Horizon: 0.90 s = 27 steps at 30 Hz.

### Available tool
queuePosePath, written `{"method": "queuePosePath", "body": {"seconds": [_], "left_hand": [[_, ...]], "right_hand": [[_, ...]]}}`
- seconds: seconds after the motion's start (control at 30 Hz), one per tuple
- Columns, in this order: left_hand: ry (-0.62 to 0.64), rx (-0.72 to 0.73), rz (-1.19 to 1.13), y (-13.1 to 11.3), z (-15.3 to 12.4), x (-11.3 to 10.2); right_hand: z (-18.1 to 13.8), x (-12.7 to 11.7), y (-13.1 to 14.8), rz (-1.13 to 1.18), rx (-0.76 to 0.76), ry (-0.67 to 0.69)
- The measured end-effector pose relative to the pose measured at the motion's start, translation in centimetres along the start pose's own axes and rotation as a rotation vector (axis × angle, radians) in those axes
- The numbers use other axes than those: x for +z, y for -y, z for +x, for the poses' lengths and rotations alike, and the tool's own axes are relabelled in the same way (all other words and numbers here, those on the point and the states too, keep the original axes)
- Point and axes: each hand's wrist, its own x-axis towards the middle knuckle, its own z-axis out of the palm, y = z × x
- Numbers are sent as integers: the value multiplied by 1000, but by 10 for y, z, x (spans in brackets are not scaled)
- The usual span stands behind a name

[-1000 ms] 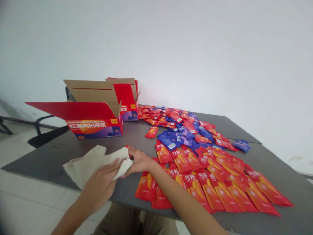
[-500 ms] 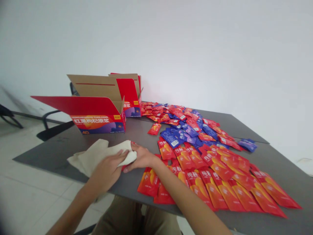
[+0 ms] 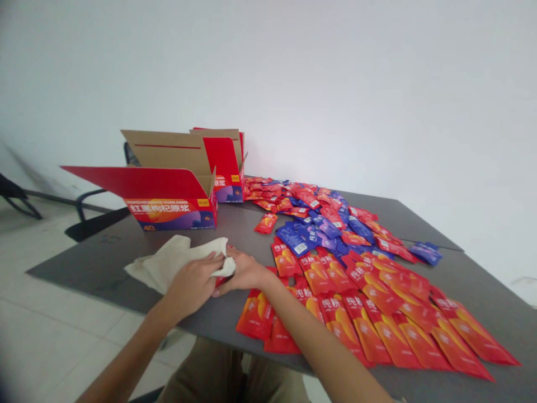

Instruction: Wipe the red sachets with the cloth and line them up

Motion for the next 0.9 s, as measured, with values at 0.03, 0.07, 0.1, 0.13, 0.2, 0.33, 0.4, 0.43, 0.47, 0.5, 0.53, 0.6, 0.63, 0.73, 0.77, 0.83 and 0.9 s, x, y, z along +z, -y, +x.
{"method": "queuePosePath", "body": {"seconds": [0.03, 0.07, 0.1, 0.13, 0.2, 0.33, 0.4, 0.43, 0.47, 0.5, 0.53, 0.6, 0.63, 0.73, 0.77, 0.83, 0.9], "left_hand": [[0, 5, 3, 0, 2, 0], [-5, 8, 5, 0, 0, 1], [-14, 10, 7, 0, -5, 3], [-24, 13, 9, 0, -12, 5], [-39, 14, 12, 2, -25, 9], [-27, -14, 1, 0, -17, 7], [-10, -21, 2, -1, -3, 3], [-5, -25, 6, -1, 2, 2], [-1, -25, 10, -1, 3, 2], [-2, -24, 14, -2, 0, 3], [-7, -21, 18, -2, -6, 4], [-25, -9, 27, -2, -20, 8], [-33, -5, 30, -2, -25, 9], [-39, -16, 22, -3, -20, 7], [-38, -27, 14, -3, -13, 5], [-7, -22, -7, -3, 0, 2], [-4, -21, -9, -3, 1, 2]], "right_hand": [[0, 0, 0, 3, -2, 0], [0, 0, 0, 0, -4, 0], [0, 0, 0, -10, -2, -2], [0, 0, 0, -27, 6, -5], [-1, 0, 2, -63, 28, -11], [-2, -1, 4, -37, 24, 2], [-2, -1, 4, -5, 20, -2], [-2, -1, 4, 2, 21, -7], [-2, -1, 4, 2, 17, -10], [-2, 0, 4, -5, 10, -9], [-2, 0, 4, -18, 7, -9], [-2, -1, 3, -54, 13, -15], [-2, -1, 3, -70, 14, -16], [-2, -1, 4, -75, -7, -13], [-1, -1, 4, -62, -14, -14], [-1, 0, 4, -36, -8, -30], [-1, 0, 3, -24, 3, -37]]}}
